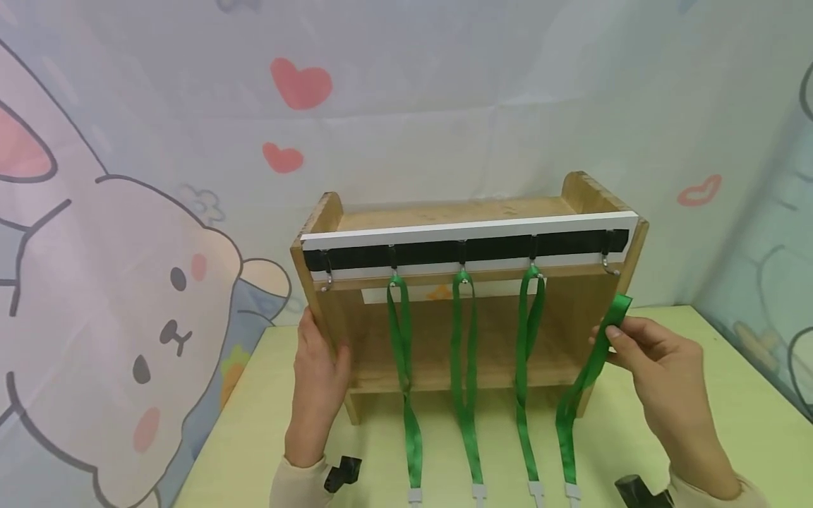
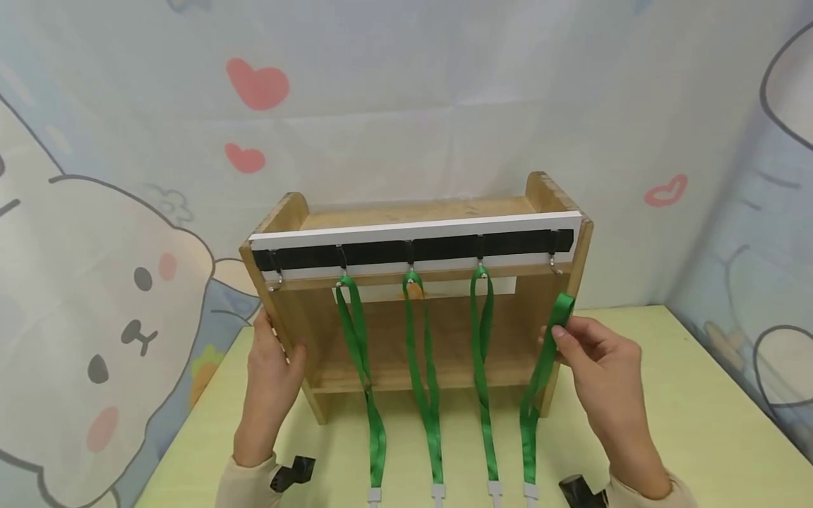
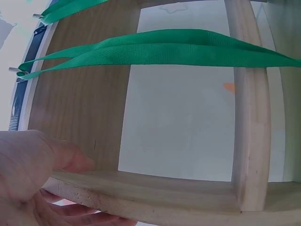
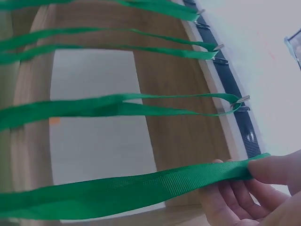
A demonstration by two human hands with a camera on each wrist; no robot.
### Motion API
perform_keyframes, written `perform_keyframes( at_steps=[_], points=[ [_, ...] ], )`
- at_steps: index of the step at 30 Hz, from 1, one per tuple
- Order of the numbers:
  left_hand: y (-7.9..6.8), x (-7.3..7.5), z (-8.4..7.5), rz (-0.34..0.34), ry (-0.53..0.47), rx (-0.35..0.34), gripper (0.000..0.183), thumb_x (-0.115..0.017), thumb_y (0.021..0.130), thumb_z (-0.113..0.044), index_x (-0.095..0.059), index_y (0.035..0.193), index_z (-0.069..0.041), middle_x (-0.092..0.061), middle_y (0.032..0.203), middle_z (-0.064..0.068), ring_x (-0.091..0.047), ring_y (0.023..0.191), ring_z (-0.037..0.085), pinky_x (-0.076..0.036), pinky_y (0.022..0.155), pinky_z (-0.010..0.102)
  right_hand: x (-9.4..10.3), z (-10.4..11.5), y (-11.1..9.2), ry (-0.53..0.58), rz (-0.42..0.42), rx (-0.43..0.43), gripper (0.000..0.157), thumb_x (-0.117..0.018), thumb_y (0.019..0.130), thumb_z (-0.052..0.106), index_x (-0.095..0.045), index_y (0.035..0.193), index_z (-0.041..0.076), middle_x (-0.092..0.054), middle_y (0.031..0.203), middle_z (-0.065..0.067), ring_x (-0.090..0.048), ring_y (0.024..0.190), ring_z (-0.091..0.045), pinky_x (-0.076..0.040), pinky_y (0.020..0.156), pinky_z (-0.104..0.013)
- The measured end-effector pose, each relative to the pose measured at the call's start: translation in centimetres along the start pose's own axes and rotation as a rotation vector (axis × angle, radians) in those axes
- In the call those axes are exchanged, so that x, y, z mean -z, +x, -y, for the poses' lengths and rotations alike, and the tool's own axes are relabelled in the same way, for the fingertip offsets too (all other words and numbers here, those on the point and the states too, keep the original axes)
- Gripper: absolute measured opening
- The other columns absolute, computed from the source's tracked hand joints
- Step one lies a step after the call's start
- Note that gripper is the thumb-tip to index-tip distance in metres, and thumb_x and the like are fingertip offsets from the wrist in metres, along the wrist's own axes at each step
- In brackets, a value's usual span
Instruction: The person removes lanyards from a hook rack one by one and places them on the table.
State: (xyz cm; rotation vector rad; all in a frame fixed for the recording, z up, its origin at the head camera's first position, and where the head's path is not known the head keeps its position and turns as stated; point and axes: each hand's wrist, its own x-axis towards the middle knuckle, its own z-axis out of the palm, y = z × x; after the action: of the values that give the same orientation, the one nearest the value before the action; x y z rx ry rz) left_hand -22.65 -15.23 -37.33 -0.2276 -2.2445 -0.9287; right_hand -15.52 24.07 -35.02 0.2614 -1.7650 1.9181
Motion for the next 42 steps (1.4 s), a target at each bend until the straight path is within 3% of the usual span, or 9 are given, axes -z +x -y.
perform_keyframes(
  at_steps=[8,20,27,37,42],
  points=[
    [0.0,-0.1,0.0,-0.001,0.001,0.0,0.067,-0.061,0.092,0.006,-0.024,0.146,0.016,-0.043,0.135,0.04,-0.056,0.112,0.057,-0.053,0.084,0.065,1.3,-1.0,-0.1,0.119,0.164,-0.137,0.016,-0.059,0.101,0.001,-0.071,0.111,-0.003,-0.074,0.096,-0.003,-0.074,0.088,-0.016,-0.061,0.074,-0.029],
    [0.1,-0.1,0.6,-0.012,-0.023,-0.026,0.06,-0.059,0.092,0.008,-0.029,0.144,0.013,-0.048,0.131,0.037,-0.058,0.112,0.055,-0.054,0.082,0.065,3.0,-3.3,-0.5,0.038,0.326,-0.349,0.022,-0.053,0.105,0.003,-0.074,0.107,0.007,-0.071,0.099,-0.003,-0.071,0.089,-0.018,-0.061,0.076,-0.035],
    [0.4,0.1,1.0,-0.005,-0.054,-0.039,0.055,-0.057,0.094,0.009,-0.033,0.143,0.014,-0.05,0.129,0.035,-0.06,0.111,0.052,-0.058,0.074,0.059,3.7,-5.1,-1.3,0.083,0.44,-0.396,0.025,-0.049,0.105,0.001,-0.073,0.109,0.007,-0.068,0.103,0.001,-0.071,0.092,-0.017,-0.061,0.079,-0.037],
    [0.4,0.0,0.8,0.017,-0.044,-0.01,0.056,-0.057,0.095,0.009,-0.031,0.145,0.013,-0.049,0.132,0.034,-0.056,0.119,0.05,-0.056,0.081,0.06,4.0,-7.0,-1.1,0.108,0.648,-0.44,0.033,-0.045,0.106,0.0,-0.074,0.11,0.016,-0.073,0.105,0.002,-0.071,0.098,-0.015,-0.06,0.08,-0.034],
    [0.4,0.2,0.6,0.017,-0.048,-0.009,0.057,-0.056,0.095,0.011,-0.031,0.146,0.013,-0.05,0.13,0.033,-0.058,0.116,0.05,-0.057,0.077,0.06,3.8,-8.0,-0.9,0.093,0.673,-0.477,0.03,-0.046,0.106,0.003,-0.073,0.11,0.014,-0.074,0.103,0.002,-0.071,0.097,-0.016,-0.06,0.082,-0.036]
  ],
)
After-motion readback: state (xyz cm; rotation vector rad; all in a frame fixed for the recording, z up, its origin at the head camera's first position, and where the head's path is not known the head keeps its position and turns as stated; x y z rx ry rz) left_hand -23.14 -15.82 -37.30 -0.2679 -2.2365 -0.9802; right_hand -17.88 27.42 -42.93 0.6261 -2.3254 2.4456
